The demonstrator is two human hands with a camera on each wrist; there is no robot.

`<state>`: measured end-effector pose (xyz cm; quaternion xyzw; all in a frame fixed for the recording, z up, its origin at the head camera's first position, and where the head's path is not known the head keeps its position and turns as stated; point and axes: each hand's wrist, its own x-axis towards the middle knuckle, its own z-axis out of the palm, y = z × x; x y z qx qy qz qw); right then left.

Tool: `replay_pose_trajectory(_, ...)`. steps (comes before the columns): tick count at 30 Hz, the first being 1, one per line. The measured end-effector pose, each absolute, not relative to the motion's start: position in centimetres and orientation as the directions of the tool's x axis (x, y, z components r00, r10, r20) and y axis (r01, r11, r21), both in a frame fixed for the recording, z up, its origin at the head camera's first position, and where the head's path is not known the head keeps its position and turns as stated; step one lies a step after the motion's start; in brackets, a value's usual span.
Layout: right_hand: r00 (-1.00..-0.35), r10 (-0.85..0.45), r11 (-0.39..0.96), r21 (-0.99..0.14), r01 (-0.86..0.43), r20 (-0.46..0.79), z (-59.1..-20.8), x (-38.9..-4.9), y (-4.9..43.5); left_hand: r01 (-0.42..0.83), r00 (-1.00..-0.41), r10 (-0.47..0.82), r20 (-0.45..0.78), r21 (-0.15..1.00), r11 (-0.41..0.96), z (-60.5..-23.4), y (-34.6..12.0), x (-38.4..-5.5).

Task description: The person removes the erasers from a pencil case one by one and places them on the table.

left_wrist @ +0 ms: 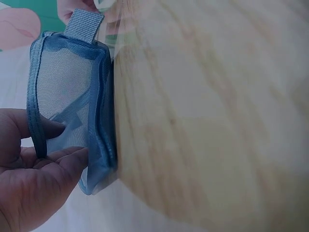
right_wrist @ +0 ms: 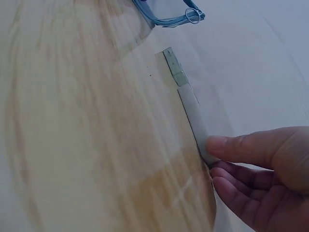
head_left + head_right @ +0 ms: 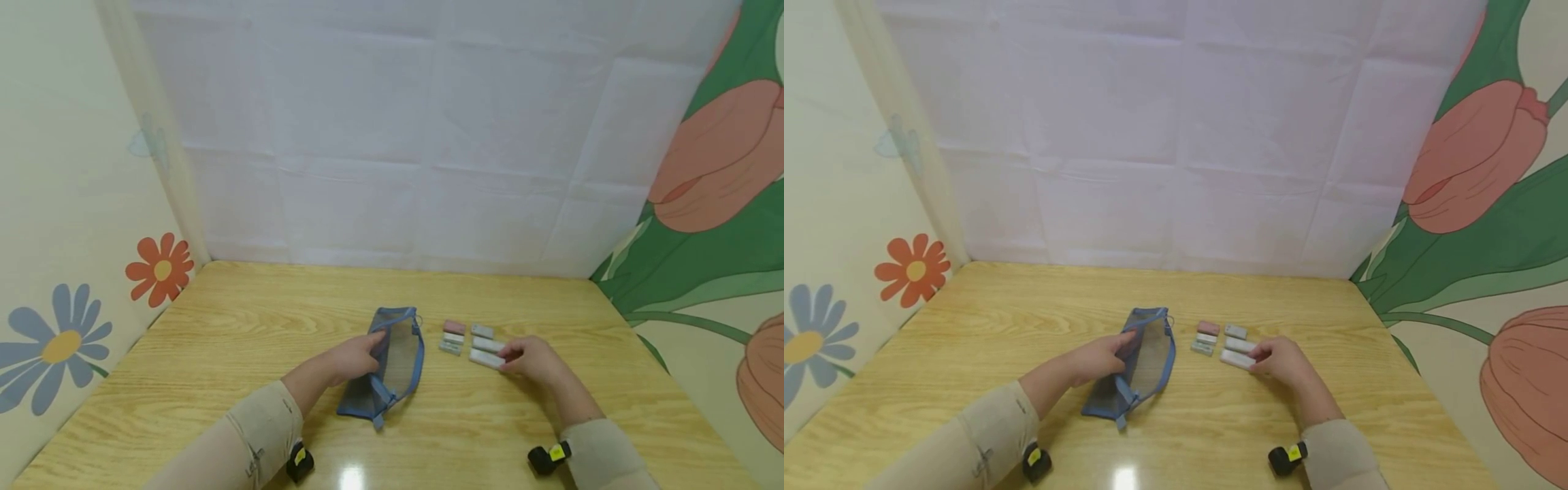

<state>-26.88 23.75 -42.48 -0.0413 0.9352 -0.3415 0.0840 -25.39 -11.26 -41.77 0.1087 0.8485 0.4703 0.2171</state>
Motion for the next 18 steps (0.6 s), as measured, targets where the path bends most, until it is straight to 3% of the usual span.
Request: replay_pose_trajectory(18,-0.980,-0.131,0.762,-0.647,-0.003,-0.151,-40.8,-27.4,24.0,-0.026,-0.902,0.369,-0.222,0.883,0.469,-42.0,-11.3,-25.4)
